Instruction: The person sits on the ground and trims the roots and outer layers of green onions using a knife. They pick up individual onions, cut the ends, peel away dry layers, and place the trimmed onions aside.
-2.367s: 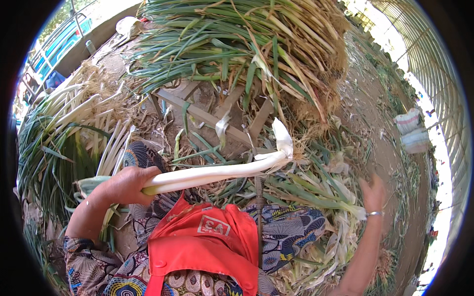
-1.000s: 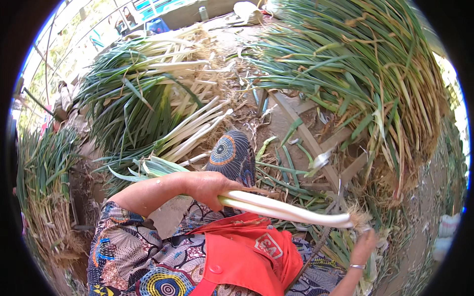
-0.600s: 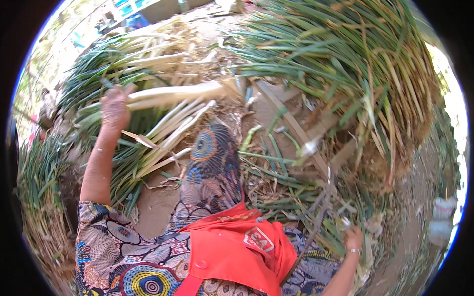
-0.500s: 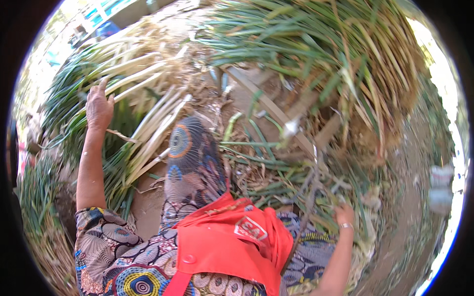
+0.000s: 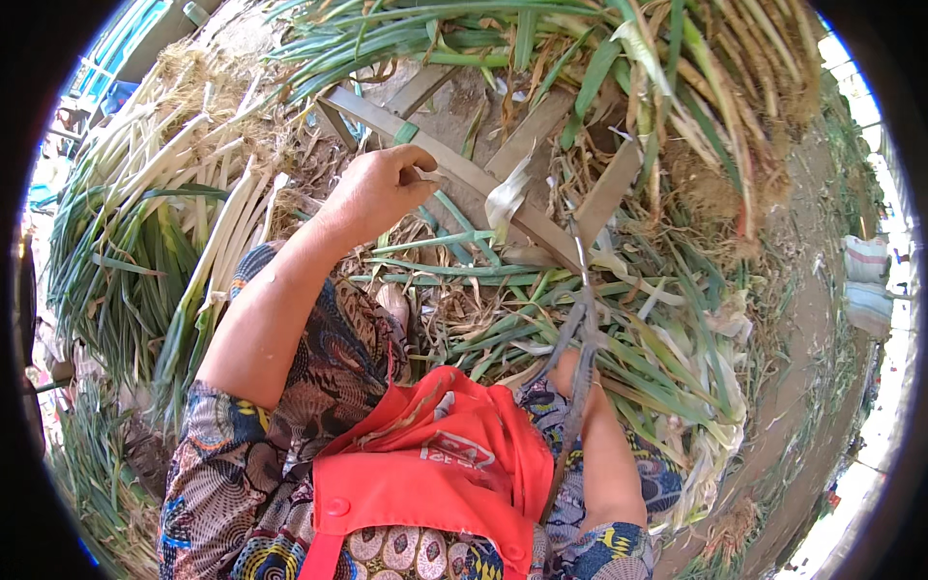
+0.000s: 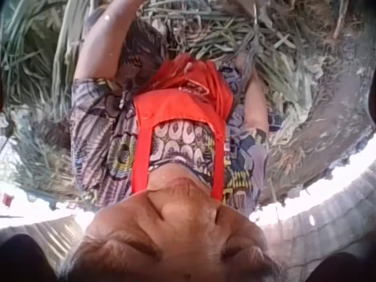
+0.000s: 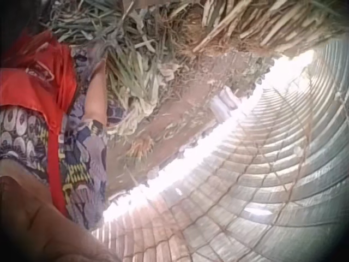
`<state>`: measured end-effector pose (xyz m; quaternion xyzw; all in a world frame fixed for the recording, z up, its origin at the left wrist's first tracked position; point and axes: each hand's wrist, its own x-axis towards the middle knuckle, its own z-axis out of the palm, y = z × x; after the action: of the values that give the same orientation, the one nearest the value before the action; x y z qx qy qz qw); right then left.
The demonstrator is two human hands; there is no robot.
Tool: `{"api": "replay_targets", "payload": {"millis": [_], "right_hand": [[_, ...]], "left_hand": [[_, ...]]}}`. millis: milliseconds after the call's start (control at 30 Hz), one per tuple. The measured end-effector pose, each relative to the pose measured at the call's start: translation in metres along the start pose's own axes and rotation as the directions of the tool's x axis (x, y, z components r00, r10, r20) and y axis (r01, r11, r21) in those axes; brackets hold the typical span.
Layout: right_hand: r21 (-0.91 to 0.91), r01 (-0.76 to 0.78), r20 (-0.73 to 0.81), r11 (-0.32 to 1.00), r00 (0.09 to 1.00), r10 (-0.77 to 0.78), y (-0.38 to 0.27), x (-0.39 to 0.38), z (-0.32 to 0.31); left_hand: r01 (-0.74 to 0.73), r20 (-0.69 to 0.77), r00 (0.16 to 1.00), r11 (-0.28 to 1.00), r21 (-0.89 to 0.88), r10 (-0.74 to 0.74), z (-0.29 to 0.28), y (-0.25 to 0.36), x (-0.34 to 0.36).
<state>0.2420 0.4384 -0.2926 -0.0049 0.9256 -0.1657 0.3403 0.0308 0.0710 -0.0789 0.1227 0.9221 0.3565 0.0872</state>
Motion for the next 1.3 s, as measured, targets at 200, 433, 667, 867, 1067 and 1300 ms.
{"api": "replay_targets", "payload": {"millis": [200, 433, 667, 867, 1067, 1300], "right_hand": [[0.128, 0.432, -0.17, 0.893, 0.896, -0.41, -0.102, 0.071, -0.017], [0.258, 0.431, -0.069, 0.865, 0.901, -0.429, -0.16, 0.197, -0.013], [-0.12, 0.453, 0.44, 0.883, 0.822, -0.362, -0.145, 0.138, 0.042], [-0.863, 0.289, 0.134, 0.415, 0.922, -0.363, 0.002, 0.11, 0.141], [-0.488, -0.274, -0.063, 0.829, 0.958, 0.28, 0.148, 0.007, 0.007], [-0.043, -0.804, -0.214, 0.593, 0.587, 0.781, 0.209, -0.178, -0.107]], "left_hand": [[-0.048, -0.187, 0.979, 0.984, 0.17, 0.08, -0.005, -0.001, 0.024], [-0.013, -0.075, 0.996, 0.929, 0.371, 0.044, -0.004, 0.006, 0.029], [-0.077, -0.004, 0.996, 0.927, 0.367, 0.084, 0.008, 0.002, 0.05], [-0.279, 0.099, 0.96, 0.894, 0.35, 0.261, 0.035, 0.019, 0.057], [-0.313, 0.138, 0.949, 0.895, 0.318, 0.283, 0.043, 0.02, 0.064], [-0.302, 0.026, 0.951, 0.914, 0.27, 0.307, 0.069, 0.004, 0.07]]}}
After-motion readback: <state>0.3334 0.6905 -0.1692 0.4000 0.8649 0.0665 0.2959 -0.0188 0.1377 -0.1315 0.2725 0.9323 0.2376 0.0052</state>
